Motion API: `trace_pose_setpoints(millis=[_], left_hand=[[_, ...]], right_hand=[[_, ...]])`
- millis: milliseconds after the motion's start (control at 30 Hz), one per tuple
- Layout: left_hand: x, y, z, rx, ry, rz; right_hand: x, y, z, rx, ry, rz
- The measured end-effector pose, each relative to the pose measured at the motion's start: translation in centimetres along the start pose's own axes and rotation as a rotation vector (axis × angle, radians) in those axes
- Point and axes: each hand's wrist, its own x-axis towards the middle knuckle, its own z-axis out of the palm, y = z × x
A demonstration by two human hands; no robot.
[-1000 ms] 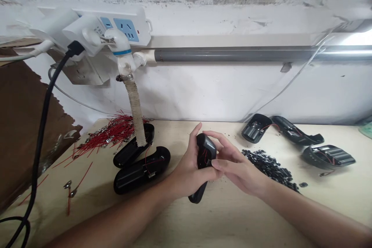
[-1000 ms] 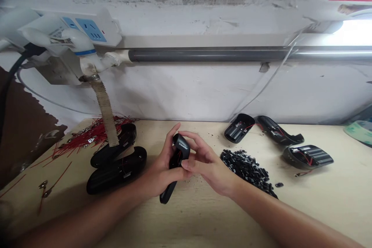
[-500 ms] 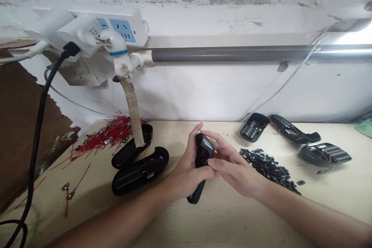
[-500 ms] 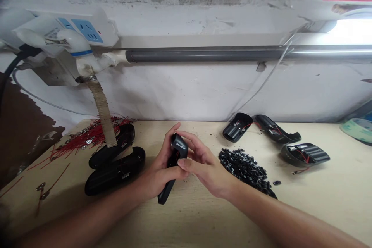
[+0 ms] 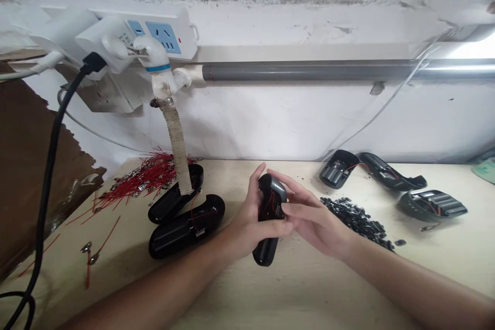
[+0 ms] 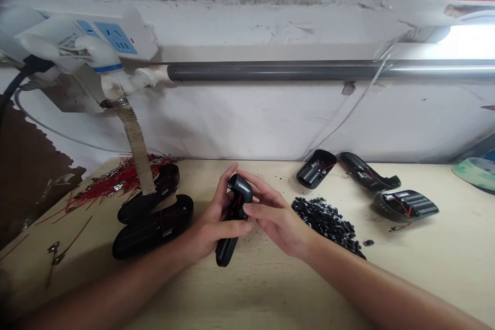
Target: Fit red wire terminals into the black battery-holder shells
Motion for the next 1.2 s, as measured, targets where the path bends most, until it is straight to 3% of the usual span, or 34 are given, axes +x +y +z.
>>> trace_pose_setpoints(millis=[200,567,933,1100,1200], left_hand=[[0.2,-0.5,-0.1,-0.074,0.061,-0.049],[0.0,0.0,0.0,-0.007,-0.018,-0.011],[0.1,-0.6,-0.2,0.011,-0.021,0.014],[0.1,-0.4,0.2,0.052,0.025,0.034],[0.3,-0.5,0.5,0.147,0.136,0.088]], right_hand=[[0.0,0.3,-0.1,-0.026,-0.027,-0.027],[0.1,0.9,-0.6,-0.114,-0.06,-0.101],[0.2,1.0,-0.7,-0.186,-0.064,-0.171],[0.3,0.4,-0.3,-0.122,-0.029,-0.097],[0.3,0.4,-0.2,-0.059,0.06,-0.079]])
